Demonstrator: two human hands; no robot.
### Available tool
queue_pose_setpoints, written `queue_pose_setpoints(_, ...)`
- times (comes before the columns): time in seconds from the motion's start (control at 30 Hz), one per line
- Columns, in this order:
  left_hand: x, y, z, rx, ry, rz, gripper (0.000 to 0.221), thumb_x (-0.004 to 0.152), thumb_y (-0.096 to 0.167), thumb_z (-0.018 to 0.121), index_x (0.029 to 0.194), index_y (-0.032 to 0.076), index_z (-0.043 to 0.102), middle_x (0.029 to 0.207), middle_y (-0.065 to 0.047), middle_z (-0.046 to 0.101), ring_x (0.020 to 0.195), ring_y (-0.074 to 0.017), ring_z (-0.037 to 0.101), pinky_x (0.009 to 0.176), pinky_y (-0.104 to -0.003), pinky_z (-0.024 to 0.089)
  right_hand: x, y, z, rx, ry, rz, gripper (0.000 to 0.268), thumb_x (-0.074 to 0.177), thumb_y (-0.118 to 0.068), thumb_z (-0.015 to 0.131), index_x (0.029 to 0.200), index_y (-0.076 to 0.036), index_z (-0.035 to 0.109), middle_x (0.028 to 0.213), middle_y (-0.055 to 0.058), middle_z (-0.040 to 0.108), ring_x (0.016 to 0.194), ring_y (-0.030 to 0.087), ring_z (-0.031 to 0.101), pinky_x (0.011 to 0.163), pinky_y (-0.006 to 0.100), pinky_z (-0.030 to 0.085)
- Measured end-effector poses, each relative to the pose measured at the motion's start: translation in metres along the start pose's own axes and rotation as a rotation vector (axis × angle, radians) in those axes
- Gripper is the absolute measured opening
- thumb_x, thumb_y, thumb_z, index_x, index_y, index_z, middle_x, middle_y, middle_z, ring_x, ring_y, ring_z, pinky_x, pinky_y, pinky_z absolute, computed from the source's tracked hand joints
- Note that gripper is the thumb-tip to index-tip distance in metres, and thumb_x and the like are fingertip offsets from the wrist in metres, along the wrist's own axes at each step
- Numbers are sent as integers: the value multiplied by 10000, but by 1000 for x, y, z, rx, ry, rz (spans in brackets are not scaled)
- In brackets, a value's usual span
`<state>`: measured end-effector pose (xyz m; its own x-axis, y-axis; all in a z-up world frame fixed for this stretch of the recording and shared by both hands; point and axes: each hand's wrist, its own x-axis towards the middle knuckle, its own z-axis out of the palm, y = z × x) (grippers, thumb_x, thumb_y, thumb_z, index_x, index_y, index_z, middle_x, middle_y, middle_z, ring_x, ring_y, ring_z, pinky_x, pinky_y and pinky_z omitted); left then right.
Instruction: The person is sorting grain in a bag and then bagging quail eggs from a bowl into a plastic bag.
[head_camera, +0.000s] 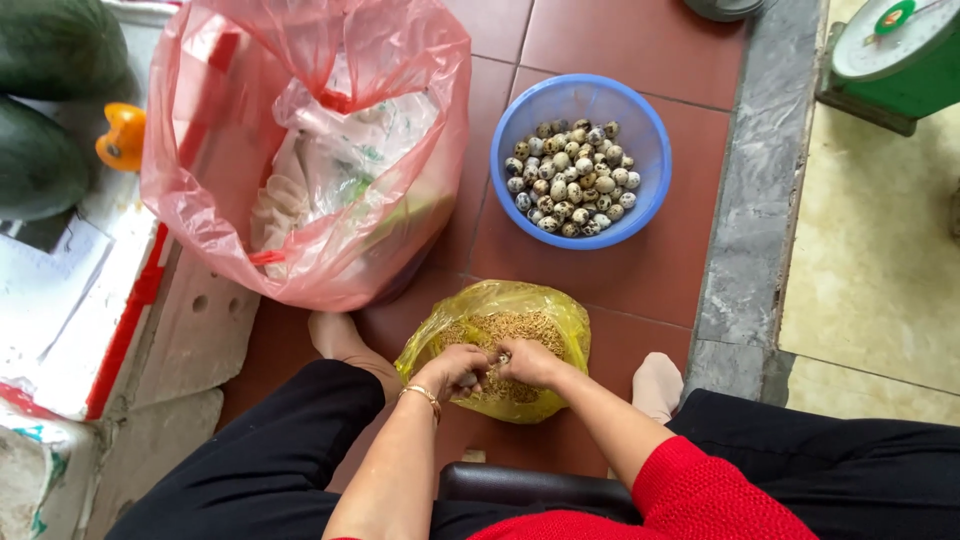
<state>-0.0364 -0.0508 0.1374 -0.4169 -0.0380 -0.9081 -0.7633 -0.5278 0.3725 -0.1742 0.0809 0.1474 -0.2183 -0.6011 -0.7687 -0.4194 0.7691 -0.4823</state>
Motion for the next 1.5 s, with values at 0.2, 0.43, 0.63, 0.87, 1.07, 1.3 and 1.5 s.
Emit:
queue_pose_setpoints(0.2,-77,66,8,-17,-126,59,303,824,202,717,1078,53,647,616,-71,579,439,-115,579,355,-159,384,-55,-29,-74,354,-286,3,327,840,-199,805,1137,-119,693,616,93,614,466,211,653,345,274,498)
queue_pose_setpoints(0.43,-3,161,24,-367,-198,478,273,932,338,735,1100,156,619,693,-127,591,530,-219,599,441,-255,417,-50,-1,-206,1119,267,-152,467,892,-144,699,1347,-159,598,935,106,648,697,206,701,428,264,562)
queue_pose_setpoints(0.63,111,252,70,-252,93,500,497,816,29,672,1301,132,637,1124,-94,494,846,-304,733,605,-412,679,42,47,-264,1060,538,-65,478,961,-86,621,1410,-222,531,1067,137,615,769,211,705,475,283,597)
queue_pose_setpoints(0.87,139,278,105,301,579,367,319,963,175,499,1239,314,577,1346,-49,507,1199,-352,629,1042,-471,516,94,66,-262,255,688,199,548,884,-141,608,1370,-394,601,1260,54,567,1215,297,635,1051,479,523)
queue_pose_setpoints(1.07,109,286,123,338,573,343,485,939,86,459,1387,268,507,1436,-94,369,1350,-427,434,1091,-518,478,90,58,-255,107,662,258,482,925,-257,651,1376,-360,517,1301,42,441,1300,344,522,1095,525,490)
queue_pose_setpoints(1.3,69,288,121,379,527,420,596,923,74,481,1494,243,443,1605,-155,196,1513,-439,218,1161,-595,400,65,57,-266,-29,681,204,633,854,-276,755,1436,-331,515,1328,74,473,1239,395,572,1031,559,540)
queue_pose_setpoints(1.5,49,261,69,491,639,742,524,889,141,613,1409,131,552,1252,-256,609,1193,-507,624,1000,-634,514,0,40,-265,47,773,67,355,939,-579,666,841,-247,742,827,23,748,959,331,721,794,462,566)
